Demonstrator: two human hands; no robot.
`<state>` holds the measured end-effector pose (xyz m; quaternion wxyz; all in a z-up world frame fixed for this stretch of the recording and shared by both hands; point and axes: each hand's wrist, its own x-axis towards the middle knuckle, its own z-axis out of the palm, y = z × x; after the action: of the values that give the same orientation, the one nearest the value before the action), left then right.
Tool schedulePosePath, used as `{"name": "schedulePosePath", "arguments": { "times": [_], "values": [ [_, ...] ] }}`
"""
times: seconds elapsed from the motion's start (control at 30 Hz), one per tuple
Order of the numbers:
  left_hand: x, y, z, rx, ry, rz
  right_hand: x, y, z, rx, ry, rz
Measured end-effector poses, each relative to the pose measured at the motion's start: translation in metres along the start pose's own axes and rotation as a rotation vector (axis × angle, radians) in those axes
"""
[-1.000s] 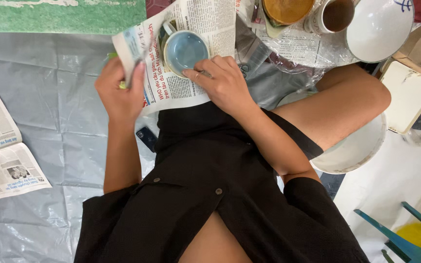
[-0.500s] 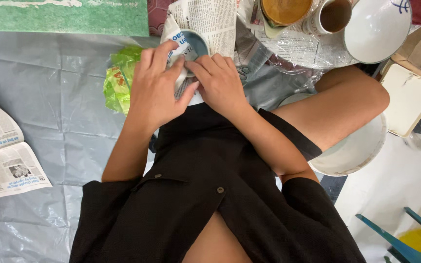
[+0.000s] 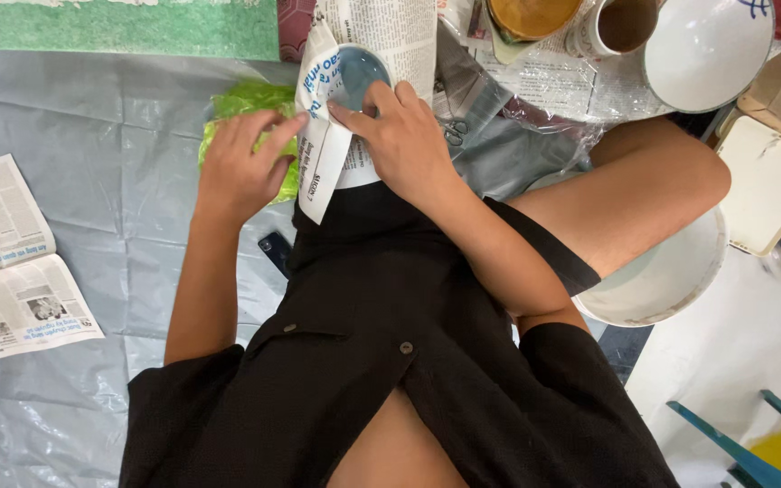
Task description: The person cuts sections of newspaper with scissors and wraps them around small ceramic bowls and cups. They fold the paper to fit the shape of each item and place the wrapped pieces on a nearby surface.
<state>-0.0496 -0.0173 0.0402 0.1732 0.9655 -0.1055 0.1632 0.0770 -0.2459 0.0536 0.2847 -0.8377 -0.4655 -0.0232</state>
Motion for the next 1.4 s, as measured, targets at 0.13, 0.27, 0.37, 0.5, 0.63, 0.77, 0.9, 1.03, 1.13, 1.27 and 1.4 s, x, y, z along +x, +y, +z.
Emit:
{"name": "schedulePosePath", "arguments": {
  "times": [0.13,0.27,0.37,0.5,0.63,0.77,0.9,1.03,1.13,1.27,1.4],
  "values": [
    [0.003,-0.001,0.019,0.070,0.138,0.106,0.003,0.001,0.000,0.041,-0.019,-0.019],
    [0.012,0.000,0.012,0.070,0.215,0.228,0.004,0.000,-0.003,0.053,-0.046,-0.005],
    [0.020,-0.002,0.004,0.091,0.266,0.291,0.005,-0.001,-0.004,0.045,-0.060,0.000],
    [0.030,0.001,0.004,-0.005,0.341,0.284,0.006,-0.003,-0.002,0.066,-0.090,0.018],
    [0.046,-0.003,0.012,-0.228,0.258,0.175,0.007,0.001,0.002,0.075,-0.119,0.009],
    [0.060,0.008,0.016,-0.462,0.216,-0.062,0.005,0.013,0.005,0.055,-0.096,-0.055],
    [0.071,0.024,0.023,-0.657,0.310,-0.362,0.005,0.017,0.006,0.023,-0.164,-0.077],
    [0.070,0.019,0.021,-0.374,0.309,-0.104,0.005,0.021,-0.007,0.256,-0.137,-0.162],
    [0.069,0.011,0.012,-0.096,0.215,0.146,0.006,0.026,-0.015,0.303,-0.173,-0.151],
    [0.069,0.010,-0.004,-0.037,0.071,0.177,0.005,0.028,-0.021,0.340,-0.174,-0.156],
    [0.072,0.007,-0.009,-0.008,-0.049,0.182,0.004,0.030,-0.021,0.398,-0.045,-0.277]
  ]
}}
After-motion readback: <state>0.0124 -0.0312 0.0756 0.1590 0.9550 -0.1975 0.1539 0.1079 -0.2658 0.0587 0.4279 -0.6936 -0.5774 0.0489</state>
